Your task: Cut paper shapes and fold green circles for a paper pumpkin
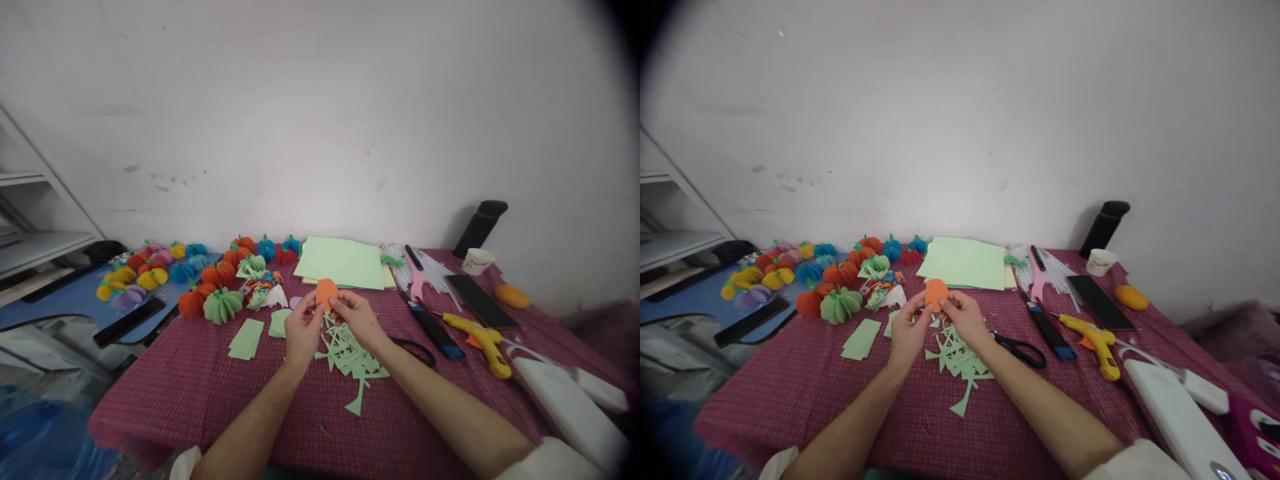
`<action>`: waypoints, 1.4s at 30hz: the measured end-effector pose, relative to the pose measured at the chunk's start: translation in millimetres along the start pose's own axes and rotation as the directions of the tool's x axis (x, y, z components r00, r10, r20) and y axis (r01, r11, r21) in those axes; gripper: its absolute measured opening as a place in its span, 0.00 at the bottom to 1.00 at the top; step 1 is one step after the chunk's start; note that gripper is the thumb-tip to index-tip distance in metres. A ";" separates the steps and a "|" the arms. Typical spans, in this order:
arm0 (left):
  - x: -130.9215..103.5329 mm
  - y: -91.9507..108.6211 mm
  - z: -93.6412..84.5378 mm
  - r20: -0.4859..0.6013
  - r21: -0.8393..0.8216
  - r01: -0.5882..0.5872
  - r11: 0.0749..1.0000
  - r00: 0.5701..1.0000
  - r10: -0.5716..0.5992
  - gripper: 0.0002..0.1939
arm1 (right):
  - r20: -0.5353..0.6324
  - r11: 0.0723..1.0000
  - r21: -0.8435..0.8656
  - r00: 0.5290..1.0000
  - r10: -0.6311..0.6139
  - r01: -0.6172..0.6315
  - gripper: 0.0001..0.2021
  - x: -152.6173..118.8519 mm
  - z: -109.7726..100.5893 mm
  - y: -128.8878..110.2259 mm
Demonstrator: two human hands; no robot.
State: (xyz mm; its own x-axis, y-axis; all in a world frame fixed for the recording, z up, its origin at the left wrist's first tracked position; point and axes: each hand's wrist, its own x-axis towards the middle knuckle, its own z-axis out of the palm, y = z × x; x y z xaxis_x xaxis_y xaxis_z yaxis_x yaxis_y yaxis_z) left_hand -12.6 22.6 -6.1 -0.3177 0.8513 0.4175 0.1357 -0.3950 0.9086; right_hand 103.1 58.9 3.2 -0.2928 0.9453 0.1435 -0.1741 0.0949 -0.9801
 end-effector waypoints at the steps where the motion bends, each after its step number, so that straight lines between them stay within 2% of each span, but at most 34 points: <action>1: 0.1 -1.9 0.3 -0.001 -0.027 0.019 0.999 1.000 -0.019 0.16 | 0.014 0.999 0.032 1.000 0.010 -0.010 0.12 -0.7 0.6 -0.6; 4: 1.7 -7.4 1.2 -0.003 -0.185 0.104 0.977 0.994 -0.107 0.14 | 0.036 0.994 0.107 0.999 0.031 -0.034 0.11 -1.9 0.1 -1.6; 7: 4.2 -10.3 2.4 0.062 -0.334 0.194 0.922 0.981 -0.184 0.12 | 0.039 0.988 0.147 0.998 0.045 -0.051 0.10 -2.0 -1.8 -1.1; 13: 5.6 -6.2 4.3 0.185 -0.546 0.296 0.784 0.955 -0.231 0.11 | 0.069 0.978 0.188 0.995 0.073 -0.084 0.11 -1.0 -4.1 0.9; 16: 6.0 -5.2 4.1 0.190 -0.567 0.320 0.759 0.947 -0.258 0.12 | 0.076 0.979 0.186 0.995 0.072 -0.085 0.11 -1.4 -4.7 1.3; 22: 7.1 -7.7 4.0 0.174 -0.556 0.304 0.773 0.953 -0.249 0.12 | 0.073 0.989 0.135 0.996 0.043 -0.053 0.11 -1.5 -5.2 1.2; 29: 5.5 -6.6 5.6 0.146 -0.522 0.299 0.799 0.954 -0.262 0.10 | -0.030 0.999 0.011 0.999 -0.030 0.031 0.11 -2.9 -3.5 -2.3; 37: 6.7 -5.2 5.0 0.196 -0.595 0.355 0.721 0.934 -0.298 0.08 | 0.002 0.997 0.080 1.000 0.015 -0.015 0.13 -3.8 -3.4 0.6; 42: 7.0 -6.6 4.1 0.183 -0.585 0.357 0.728 0.933 -0.311 0.08 | 0.019 0.994 0.109 1.000 0.019 -0.021 0.13 -3.9 -3.5 1.7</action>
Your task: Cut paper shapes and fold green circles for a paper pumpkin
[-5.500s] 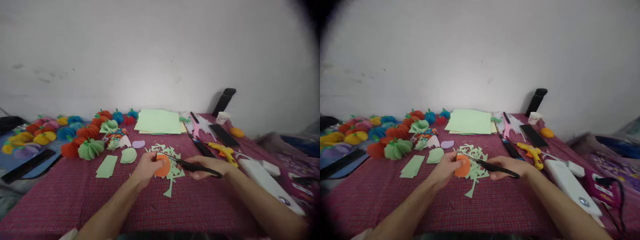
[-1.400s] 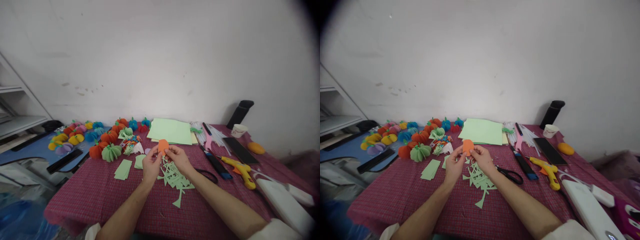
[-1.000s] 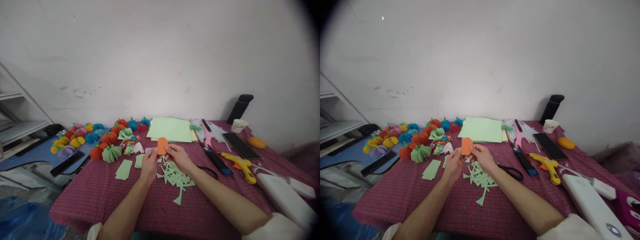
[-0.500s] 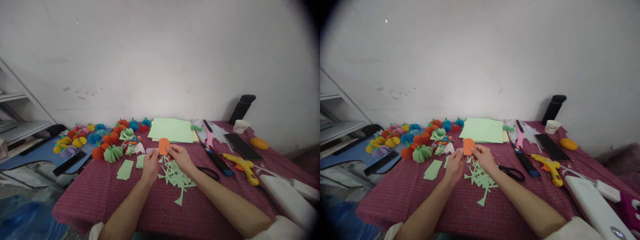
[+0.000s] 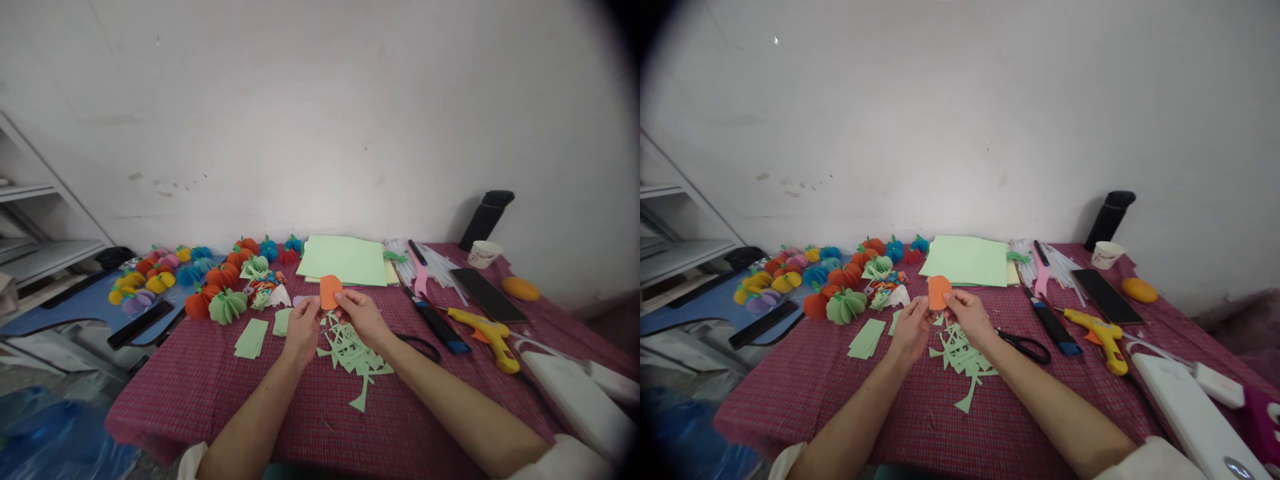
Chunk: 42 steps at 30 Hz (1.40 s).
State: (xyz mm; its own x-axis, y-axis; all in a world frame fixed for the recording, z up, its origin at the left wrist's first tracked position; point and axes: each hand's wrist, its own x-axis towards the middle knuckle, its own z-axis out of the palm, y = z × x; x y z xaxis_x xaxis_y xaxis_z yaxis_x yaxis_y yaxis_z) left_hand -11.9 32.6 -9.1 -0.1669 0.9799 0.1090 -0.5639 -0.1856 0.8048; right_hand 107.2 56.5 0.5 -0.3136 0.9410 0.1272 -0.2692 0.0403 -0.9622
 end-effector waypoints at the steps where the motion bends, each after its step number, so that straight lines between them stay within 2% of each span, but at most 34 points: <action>1: 0.4 -0.2 -0.8 -0.014 0.014 -0.001 1.000 1.000 0.001 0.08 | 0.005 1.000 -0.001 1.000 -0.003 0.003 0.13 0.2 -0.3 0.3; 4: 2.0 -0.2 -2.8 -0.044 0.062 0.005 0.998 0.999 -0.002 0.08 | 0.026 0.998 -0.053 0.999 -0.021 0.023 0.13 1.2 -1.7 2.4; 8: 4.1 1.2 -2.5 -0.019 0.084 0.035 0.996 0.999 -0.034 0.12 | 0.095 0.977 -0.203 0.994 -0.050 0.068 0.13 0.9 -2.2 5.8; 11: 4.9 2.0 -2.9 -0.050 0.154 0.060 0.986 0.997 -0.053 0.13 | 0.126 0.940 -0.308 0.986 -0.110 0.145 0.26 -2.4 -1.3 6.9; 13: 4.8 2.2 -4.4 -0.072 0.207 0.059 0.976 0.996 -0.045 0.11 | 0.159 0.887 -0.411 0.975 -0.156 0.210 0.30 -5.0 -1.1 7.1; 16: 3.6 1.6 -6.8 -0.054 0.267 0.026 0.963 0.998 -0.012 0.11 | 0.220 0.803 -0.530 0.958 -0.181 0.274 0.23 -7.0 -2.1 7.9; 18: 3.2 0.2 -7.3 -0.015 0.303 0.003 0.953 1.000 0.001 0.10 | 0.237 0.786 -0.546 0.953 -0.187 0.290 0.15 -6.7 -3.0 8.4; 21: 5.6 -2.6 -8.5 0.002 0.314 -0.016 0.949 1.000 0.016 0.09 | 0.199 0.811 -0.526 0.964 -0.176 0.257 0.09 -4.4 -4.7 8.0; 24: 11.8 1.1 -15.3 -0.087 0.325 -0.019 0.945 0.995 0.050 0.10 | 0.122 0.849 -0.492 0.981 -0.152 0.192 0.09 0.2 -9.0 7.3; 26: 16.4 12.7 -25.0 -0.155 0.340 -0.024 0.940 0.984 0.081 0.12 | 0.060 0.880 -0.449 0.987 -0.147 0.158 0.10 4.6 -13.8 8.3; 29: 20.4 43.1 -46.3 -0.221 0.382 -0.037 0.924 0.967 0.130 0.14 | -0.013 0.924 -0.369 0.994 -0.107 0.094 0.12 12.4 -21.6 13.9; 31: 20.0 64.6 -63.2 -0.173 0.477 -0.059 0.877 0.972 0.160 0.17 | -0.022 0.937 -0.344 0.997 -0.068 0.056 0.13 16.8 -25.2 21.0; 33: 17.7 79.0 -80.1 -0.210 0.547 -0.042 0.836 0.960 0.186 0.23 | -0.017 0.938 -0.344 0.999 -0.048 0.040 0.13 19.5 -26.7 30.1; 35: 15.0 82.4 -94.9 -0.276 0.659 0.054 0.750 0.945 0.174 0.23 | -0.002 0.929 -0.367 0.999 -0.045 0.041 0.13 20.0 -26.8 39.7; 36: 13.9 80.0 -100.7 -0.307 0.729 0.110 0.675 0.935 0.179 0.20 | 0.006 0.922 -0.386 0.999 -0.043 0.042 0.13 19.6 -26.5 44.0; 38: 12.8 69.7 -108.1 -0.317 0.790 0.152 0.594 0.930 0.184 0.15 | 0.021 0.900 -0.434 0.999 -0.041 0.046 0.12 17.8 -25.7 50.7; 42: 16.0 45.8 -106.7 -0.274 0.888 0.164 0.429 0.939 0.209 0.08 | 0.067 0.840 -0.539 0.997 -0.033 0.065 0.10 13.0 -23.7 54.6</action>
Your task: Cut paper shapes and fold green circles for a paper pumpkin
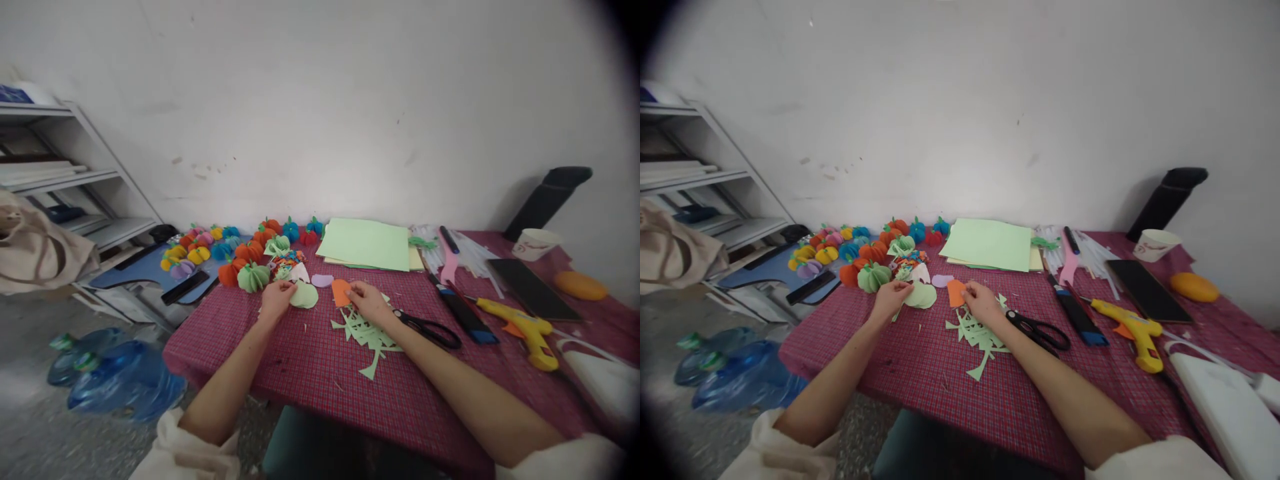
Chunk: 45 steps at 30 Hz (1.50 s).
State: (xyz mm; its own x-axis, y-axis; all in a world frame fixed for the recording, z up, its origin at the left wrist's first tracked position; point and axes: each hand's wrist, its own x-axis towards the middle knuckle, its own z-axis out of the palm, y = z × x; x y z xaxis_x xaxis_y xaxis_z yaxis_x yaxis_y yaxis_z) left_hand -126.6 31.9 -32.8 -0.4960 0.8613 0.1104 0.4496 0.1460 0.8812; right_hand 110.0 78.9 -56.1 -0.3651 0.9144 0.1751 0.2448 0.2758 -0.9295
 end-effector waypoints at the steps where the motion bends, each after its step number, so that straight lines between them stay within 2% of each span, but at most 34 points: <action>1: 0.0 0.8 4.7 0.000 0.050 -0.013 0.999 1.000 0.013 0.07 | 0.016 0.999 -0.031 1.000 -0.007 0.008 0.09 -1.1 0.5 -0.9; 4: 1.0 5.7 13.4 -0.003 0.195 -0.035 0.980 0.999 0.037 0.07 | 0.084 0.993 -0.113 0.996 -0.027 0.037 0.09 -5.0 3.4 -5.6; 9: -0.5 8.0 17.0 -0.003 0.375 -0.066 0.925 0.997 0.072 0.10 | 0.187 0.971 -0.213 0.980 -0.065 0.105 0.09 -14.0 12.7 -13.0; 17: -0.5 1.4 15.9 0.014 0.551 -0.069 0.832 0.997 0.074 0.14 | 0.239 0.905 -0.377 0.965 -0.110 0.197 0.07 -20.1 20.3 -12.5; 21: -12.0 6.2 14.9 0.027 0.606 -0.118 0.787 0.991 0.127 0.20 | 0.255 0.870 -0.446 0.961 -0.102 0.210 0.08 -19.7 20.1 -13.0; 23: -23.0 9.7 16.1 0.026 0.655 -0.163 0.738 0.981 0.194 0.24 | 0.258 0.851 -0.482 0.962 -0.092 0.210 0.08 -19.6 19.6 -13.9; 27: -42.3 13.9 21.6 0.091 0.782 -0.298 0.547 0.923 0.374 0.33 | 0.237 0.801 -0.567 0.969 -0.061 0.189 0.08 -19.8 17.6 -16.4; 30: -46.5 13.7 26.3 0.132 0.812 -0.323 0.486 0.913 0.386 0.32 | 0.224 0.756 -0.633 0.974 -0.027 0.167 0.10 -20.7 14.8 -18.8; 36: -45.4 16.2 32.0 0.136 0.864 -0.290 0.412 0.922 0.363 0.26 | 0.170 0.669 -0.738 0.984 0.057 0.089 0.12 -21.8 7.2 -20.8; 38: -45.2 19.2 27.8 0.140 0.864 -0.295 0.408 0.919 0.370 0.27 | 0.149 0.655 -0.753 0.986 0.079 0.061 0.12 -20.7 3.8 -22.4; 40: -41.9 22.2 16.1 0.131 0.862 -0.288 0.416 0.921 0.366 0.29 | 0.140 0.659 -0.750 0.987 0.082 0.051 0.12 -19.6 0.6 -27.0; 43: -28.5 22.9 -15.7 0.095 0.865 -0.229 0.447 0.948 0.303 0.29 | 0.163 0.701 -0.709 0.985 0.049 0.082 0.15 -20.0 -0.5 -40.1; 45: -16.7 19.0 -40.2 0.052 0.882 -0.153 0.445 0.972 0.230 0.28 | 0.218 0.743 -0.656 0.976 0.021 0.131 0.15 -23.3 3.3 -49.8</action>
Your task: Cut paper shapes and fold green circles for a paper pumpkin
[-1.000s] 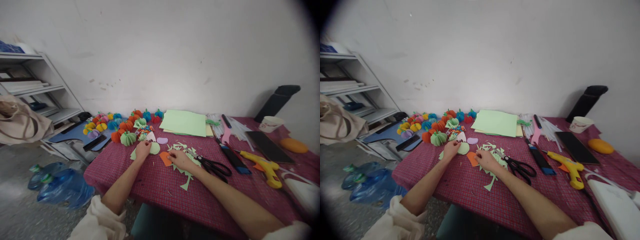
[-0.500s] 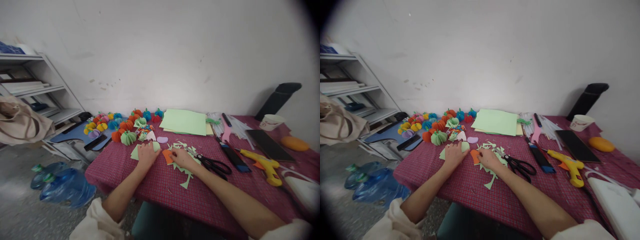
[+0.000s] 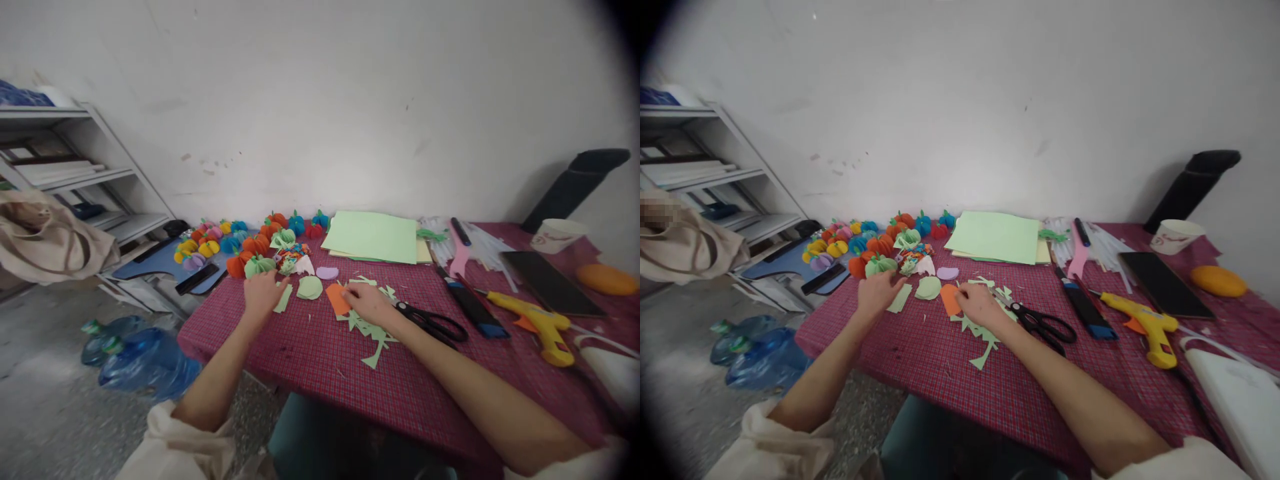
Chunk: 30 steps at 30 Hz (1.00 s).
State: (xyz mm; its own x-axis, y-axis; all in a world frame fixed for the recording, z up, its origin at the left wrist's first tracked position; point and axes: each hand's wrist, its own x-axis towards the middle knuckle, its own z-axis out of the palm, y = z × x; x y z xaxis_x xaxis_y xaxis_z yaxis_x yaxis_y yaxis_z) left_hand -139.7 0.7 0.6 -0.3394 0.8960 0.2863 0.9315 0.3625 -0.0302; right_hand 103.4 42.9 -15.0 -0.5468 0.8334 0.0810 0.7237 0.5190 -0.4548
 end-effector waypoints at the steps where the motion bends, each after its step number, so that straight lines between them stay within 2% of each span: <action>1: 3.7 -11.8 -1.4 0.058 0.010 0.035 0.999 0.998 -0.035 0.27 | 0.017 0.998 0.042 0.999 -0.039 0.039 0.15 -2.1 0.4 -5.4; 4: 7.7 -35.8 2.0 0.224 -0.002 0.084 0.996 0.971 -0.082 0.26 | 0.040 0.971 0.188 0.987 -0.156 0.146 0.14 -9.8 10.7 -18.5; 7: 2.6 -39.9 13.9 0.268 -0.017 0.064 0.998 0.962 -0.057 0.27 | 0.036 0.956 0.235 0.981 -0.192 0.179 0.11 -16.0 29.4 -22.7; 10: -3.0 -34.8 26.4 0.231 -0.007 0.012 1.000 0.973 -0.011 0.27 | 0.059 0.964 0.184 0.977 -0.203 0.190 0.09 -18.7 44.1 -20.2; 13: -4.6 -31.6 32.3 0.202 -0.006 0.018 1.000 0.979 -0.017 0.25 | 0.069 0.966 0.120 0.968 -0.240 0.230 0.09 -19.9 48.6 -17.4; 18: -8.4 -28.8 28.5 0.177 -0.013 0.056 0.998 0.983 -0.053 0.21 | 0.079 0.964 0.065 0.961 -0.264 0.260 0.10 -22.1 45.7 -18.9; 25: -22.1 -14.7 27.1 -0.007 -0.028 0.009 1.000 1.000 -0.009 0.15 | 0.087 0.961 0.020 0.957 -0.275 0.275 0.10 -23.0 43.0 -21.6; 27: -23.6 -19.7 23.4 -0.011 -0.073 0.039 0.997 0.999 -0.040 0.14 | 0.082 0.961 0.023 0.958 -0.275 0.275 0.10 -23.4 43.6 -21.1; 30: -25.0 -37.1 10.9 -0.054 -0.150 0.104 0.983 0.992 -0.113 0.18 | 0.074 0.959 0.092 0.958 -0.276 0.269 0.10 -22.7 46.3 -20.5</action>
State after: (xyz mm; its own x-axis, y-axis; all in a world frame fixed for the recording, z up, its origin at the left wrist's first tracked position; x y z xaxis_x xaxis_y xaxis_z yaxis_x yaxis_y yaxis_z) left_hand -167.2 -32.3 -16.0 -0.4350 0.8342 0.3390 0.9002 0.4110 0.1437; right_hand 81.5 4.5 -48.5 -0.7550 0.6411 0.1379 0.5078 0.7046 -0.4956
